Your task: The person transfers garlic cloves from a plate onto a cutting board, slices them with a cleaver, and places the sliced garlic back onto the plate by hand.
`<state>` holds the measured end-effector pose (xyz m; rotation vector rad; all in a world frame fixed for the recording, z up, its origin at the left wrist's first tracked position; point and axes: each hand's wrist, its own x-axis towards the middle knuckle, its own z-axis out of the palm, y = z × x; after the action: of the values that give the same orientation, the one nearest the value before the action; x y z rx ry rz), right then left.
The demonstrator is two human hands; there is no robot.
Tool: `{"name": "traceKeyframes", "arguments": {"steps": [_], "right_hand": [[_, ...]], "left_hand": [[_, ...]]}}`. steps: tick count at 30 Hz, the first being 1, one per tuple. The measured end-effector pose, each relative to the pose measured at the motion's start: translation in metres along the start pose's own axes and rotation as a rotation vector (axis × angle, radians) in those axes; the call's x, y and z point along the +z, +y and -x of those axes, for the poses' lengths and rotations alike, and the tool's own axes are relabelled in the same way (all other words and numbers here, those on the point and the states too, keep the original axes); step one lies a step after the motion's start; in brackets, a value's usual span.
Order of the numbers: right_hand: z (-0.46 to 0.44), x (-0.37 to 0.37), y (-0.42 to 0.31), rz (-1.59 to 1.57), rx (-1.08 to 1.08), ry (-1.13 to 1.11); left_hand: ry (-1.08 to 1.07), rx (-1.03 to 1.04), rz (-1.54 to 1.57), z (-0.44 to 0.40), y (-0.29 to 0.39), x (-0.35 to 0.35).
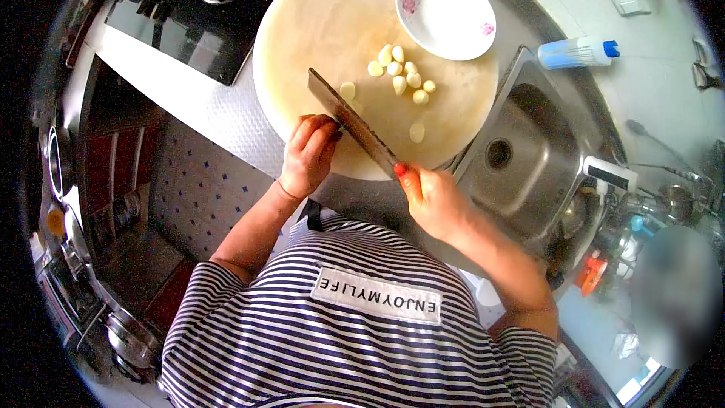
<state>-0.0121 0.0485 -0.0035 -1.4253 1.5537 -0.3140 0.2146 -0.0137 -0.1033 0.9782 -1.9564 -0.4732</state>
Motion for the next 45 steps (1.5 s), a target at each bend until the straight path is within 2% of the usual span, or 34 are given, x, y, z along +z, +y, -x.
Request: {"name": "traceKeyframes", "arguments": {"steps": [2, 3, 5, 7, 10, 13, 15, 17, 19, 21, 23, 26, 28, 29, 31, 32, 35, 37, 40, 44, 45], "right_hand": [[0.008, 0.005, 0.003, -0.038, -0.125, 0.157], [0.013, 0.005, 0.005, -0.042, -0.13, 0.161], [0.024, -0.001, 0.013, -0.174, 0.033, 0.159], [0.035, -0.003, 0.032, -0.175, 0.014, 0.191], [0.048, -0.007, 0.024, -0.513, 0.135, 0.275], [0.055, -0.008, 0.031, -0.505, 0.13, 0.295], [0.058, -0.008, 0.035, -0.488, 0.115, 0.312], [0.06, -0.007, 0.036, -0.478, 0.112, 0.326], [0.058, -0.006, 0.036, -0.499, 0.149, 0.322], [0.056, -0.004, 0.038, -0.483, 0.144, 0.313], [0.052, -0.003, 0.035, -0.467, 0.142, 0.291], [0.044, -0.006, 0.022, -0.493, 0.153, 0.245], [0.039, -0.007, 0.019, -0.563, 0.15, 0.275], [0.038, -0.008, 0.018, -0.556, 0.147, 0.27], [0.042, -0.011, 0.019, -0.604, 0.166, 0.289], [0.044, -0.013, 0.021, -0.587, 0.152, 0.288], [0.05, -0.013, 0.025, -0.553, 0.113, 0.288], [0.055, -0.012, 0.025, -0.545, 0.131, 0.311], [0.061, -0.011, 0.023, -0.528, 0.13, 0.353], [0.065, -0.009, 0.025, -0.522, 0.09, 0.355], [0.064, -0.009, 0.025, -0.526, 0.094, 0.338]], "left_hand": [[-0.061, 0.027, -0.019, -0.003, -0.002, 0.002], [-0.123, 0.045, -0.037, -0.008, -0.001, 0.002], [-0.107, -0.015, 0.015, -0.023, 0.003, 0.006], [-0.045, -0.225, 0.131, -0.044, -0.002, 0.016], [-0.056, -0.23, 0.021, -0.095, -0.008, 0.036], [-0.138, -0.157, -0.109, -0.118, -0.022, 0.057], [-0.326, -0.329, -0.129, -0.127, -0.026, 0.065], [-0.269, -0.294, -0.063, -0.119, -0.044, 0.08], [-0.211, -0.267, 0.002, -0.116, -0.045, 0.073], [-0.059, -0.264, 0.086, -0.113, -0.04, 0.052], [-0.103, -0.255, 0.01, -0.104, -0.019, 0.01], [-0.091, -0.364, 0.126, -0.071, -0.022, -0.007], [-0.172, -0.415, 0.214, -0.063, -0.02, -0.013], [-0.283, -0.436, 0.286, -0.063, -0.02, -0.013], [-0.361, -0.252, 0.225, -0.066, -0.023, -0.009], [-0.358, -0.25, 0.228, -0.073, -0.025, -0.004], [-0.295, -0.109, -0.069, -0.106, -0.045, 0.027], [-0.341, -0.207, -0.206, -0.134, -0.038, 0.047], [-0.444, -0.214, -0.093, -0.15, -0.035, 0.067], [-0.467, -0.163, -0.069, -0.144, -0.039, 0.075], [-0.377, -0.166, -0.003, -0.138, -0.047, 0.073]]}}
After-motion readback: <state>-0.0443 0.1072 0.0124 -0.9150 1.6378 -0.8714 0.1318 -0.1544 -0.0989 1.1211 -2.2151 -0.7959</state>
